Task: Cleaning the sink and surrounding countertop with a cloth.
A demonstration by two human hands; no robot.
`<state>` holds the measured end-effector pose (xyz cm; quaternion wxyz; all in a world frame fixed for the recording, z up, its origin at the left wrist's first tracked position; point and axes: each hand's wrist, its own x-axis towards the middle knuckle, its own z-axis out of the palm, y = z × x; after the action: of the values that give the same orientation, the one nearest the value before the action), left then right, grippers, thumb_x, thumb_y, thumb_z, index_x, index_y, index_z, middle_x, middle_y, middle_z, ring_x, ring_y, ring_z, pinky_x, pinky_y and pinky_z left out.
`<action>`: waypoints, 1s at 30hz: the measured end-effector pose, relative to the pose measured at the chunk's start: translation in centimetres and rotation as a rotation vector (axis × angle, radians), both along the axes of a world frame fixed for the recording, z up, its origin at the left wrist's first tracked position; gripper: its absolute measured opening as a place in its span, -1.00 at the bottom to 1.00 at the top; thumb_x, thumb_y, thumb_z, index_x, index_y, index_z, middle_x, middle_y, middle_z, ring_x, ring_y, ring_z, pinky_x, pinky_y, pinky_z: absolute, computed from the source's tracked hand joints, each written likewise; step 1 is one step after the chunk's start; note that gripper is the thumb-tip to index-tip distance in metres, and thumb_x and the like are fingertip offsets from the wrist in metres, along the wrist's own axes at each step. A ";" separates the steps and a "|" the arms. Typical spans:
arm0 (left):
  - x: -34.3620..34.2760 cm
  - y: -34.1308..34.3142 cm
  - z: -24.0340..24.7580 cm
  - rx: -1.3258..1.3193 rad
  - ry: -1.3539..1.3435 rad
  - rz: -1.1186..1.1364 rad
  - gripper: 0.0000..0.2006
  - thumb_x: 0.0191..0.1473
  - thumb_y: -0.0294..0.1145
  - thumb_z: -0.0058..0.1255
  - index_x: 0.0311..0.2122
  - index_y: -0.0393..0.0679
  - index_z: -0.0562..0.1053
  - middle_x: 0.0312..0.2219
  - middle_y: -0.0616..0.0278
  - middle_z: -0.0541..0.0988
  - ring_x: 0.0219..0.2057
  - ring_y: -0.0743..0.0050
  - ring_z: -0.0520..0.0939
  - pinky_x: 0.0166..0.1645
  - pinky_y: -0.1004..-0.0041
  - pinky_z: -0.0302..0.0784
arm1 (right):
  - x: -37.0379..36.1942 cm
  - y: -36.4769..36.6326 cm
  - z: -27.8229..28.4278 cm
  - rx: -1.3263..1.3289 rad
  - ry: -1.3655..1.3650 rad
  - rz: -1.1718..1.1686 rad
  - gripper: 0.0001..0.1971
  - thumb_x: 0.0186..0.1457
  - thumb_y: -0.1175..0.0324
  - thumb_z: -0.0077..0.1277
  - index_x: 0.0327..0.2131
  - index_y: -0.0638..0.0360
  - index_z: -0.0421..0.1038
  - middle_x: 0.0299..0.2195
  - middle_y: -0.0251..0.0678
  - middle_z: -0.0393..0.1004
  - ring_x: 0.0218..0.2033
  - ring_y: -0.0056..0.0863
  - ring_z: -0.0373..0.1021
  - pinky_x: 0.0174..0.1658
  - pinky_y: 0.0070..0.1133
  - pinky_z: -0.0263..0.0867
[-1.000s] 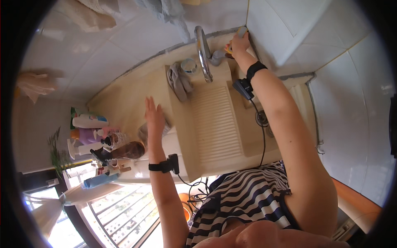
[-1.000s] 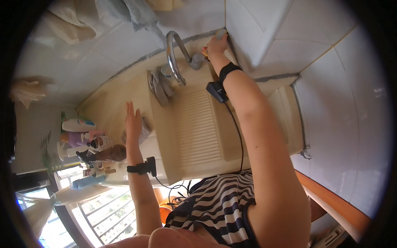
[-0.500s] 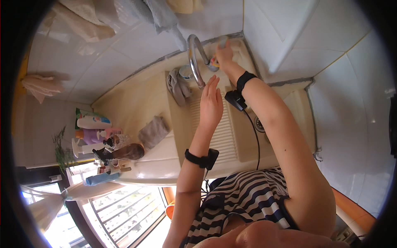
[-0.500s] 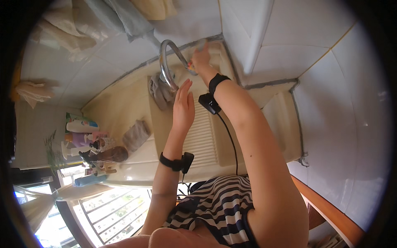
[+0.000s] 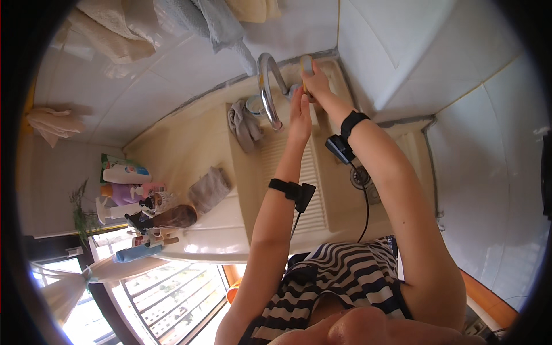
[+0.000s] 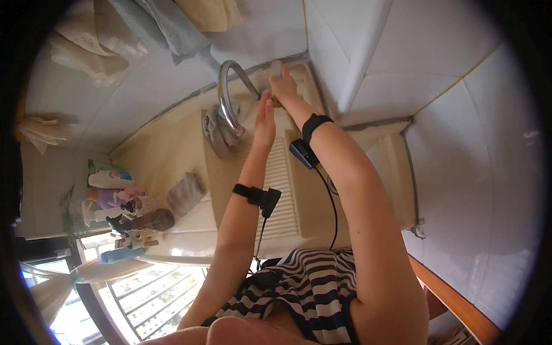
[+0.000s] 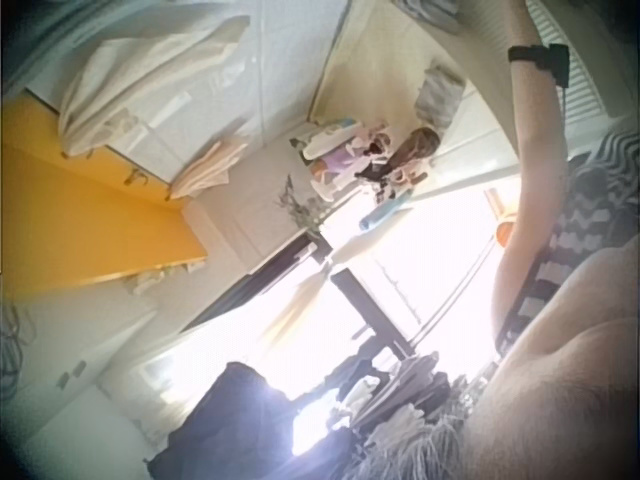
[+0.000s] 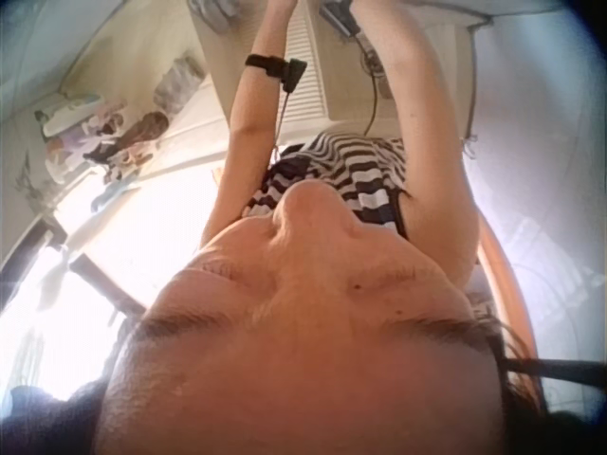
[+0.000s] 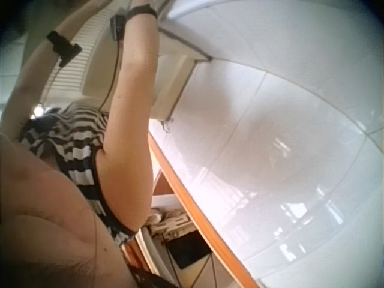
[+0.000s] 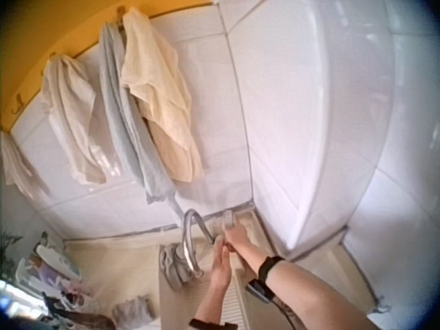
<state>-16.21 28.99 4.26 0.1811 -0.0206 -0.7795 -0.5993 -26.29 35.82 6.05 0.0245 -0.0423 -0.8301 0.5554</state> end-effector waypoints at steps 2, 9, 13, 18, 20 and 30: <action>-1.8 0.4 -0.5 0.063 -0.035 -0.095 -0.59 0.21 -0.28 -0.39 0.10 -0.28 0.13 0.04 -0.02 0.24 0.09 0.17 0.22 0.13 0.40 0.11 | -0.3 1.1 0.0 0.041 0.032 0.042 -0.33 -0.06 0.19 -0.07 0.14 0.13 0.00 -0.20 0.08 0.39 -0.17 -0.05 0.34 -0.09 -0.37 0.24; -2.6 1.3 -0.6 0.522 -0.127 -0.036 -0.68 0.22 -0.27 -0.40 -0.05 -0.30 0.17 -0.29 0.13 0.41 -0.27 0.47 0.45 -0.20 0.50 0.38 | -0.1 0.8 0.1 0.114 0.040 0.291 -0.39 -0.05 0.19 -0.05 0.13 -0.03 0.08 -0.22 0.06 0.40 -0.21 -0.08 0.36 -0.12 -0.42 0.25; -3.6 -0.2 -1.3 0.315 -0.211 -0.063 -0.60 0.22 -0.16 -0.43 -0.05 -0.30 0.24 -0.28 0.05 0.45 -0.19 0.37 0.44 -0.15 0.48 0.35 | 0.8 0.2 0.8 0.054 0.065 0.080 -0.42 -0.04 0.25 -0.10 0.12 0.06 0.08 -0.26 0.09 0.41 -0.24 -0.02 0.36 -0.17 -0.34 0.27; -4.2 3.6 0.9 0.276 -0.257 -0.143 -0.51 0.19 0.02 -0.47 -0.05 -0.18 0.30 -0.29 0.25 0.46 -0.28 0.49 0.47 -0.18 0.45 0.38 | -2.1 2.5 -2.3 -0.245 0.238 -0.286 -0.41 -0.03 0.28 -0.10 0.12 0.14 0.05 -0.26 0.13 0.40 -0.24 -0.05 0.37 -0.18 -0.34 0.26; -5.7 2.5 -1.1 0.314 -0.226 -0.158 -0.53 0.20 -0.03 -0.44 -0.07 -0.24 0.32 -0.30 0.19 0.47 -0.27 0.44 0.47 -0.18 0.46 0.37 | -2.9 2.2 -3.2 -0.100 0.514 -0.455 -0.42 -0.02 0.30 -0.11 0.11 0.17 0.06 -0.25 0.14 0.39 -0.23 -0.07 0.37 -0.18 -0.36 0.26; -2.5 1.0 0.0 0.386 -0.338 -0.258 -0.48 0.18 0.02 -0.47 0.05 -0.18 0.22 -0.15 0.21 0.40 -0.16 0.45 0.46 -0.08 0.43 0.38 | 1.1 1.8 0.1 -0.046 0.172 -0.166 -0.40 0.01 0.31 -0.11 0.15 0.17 -0.01 -0.10 0.12 0.31 -0.20 -0.07 0.36 -0.19 -0.35 0.27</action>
<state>-18.75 30.00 4.24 -0.0287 0.0155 -0.6613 -0.7494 -25.20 37.62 6.12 0.1407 -0.0637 -0.8057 0.5718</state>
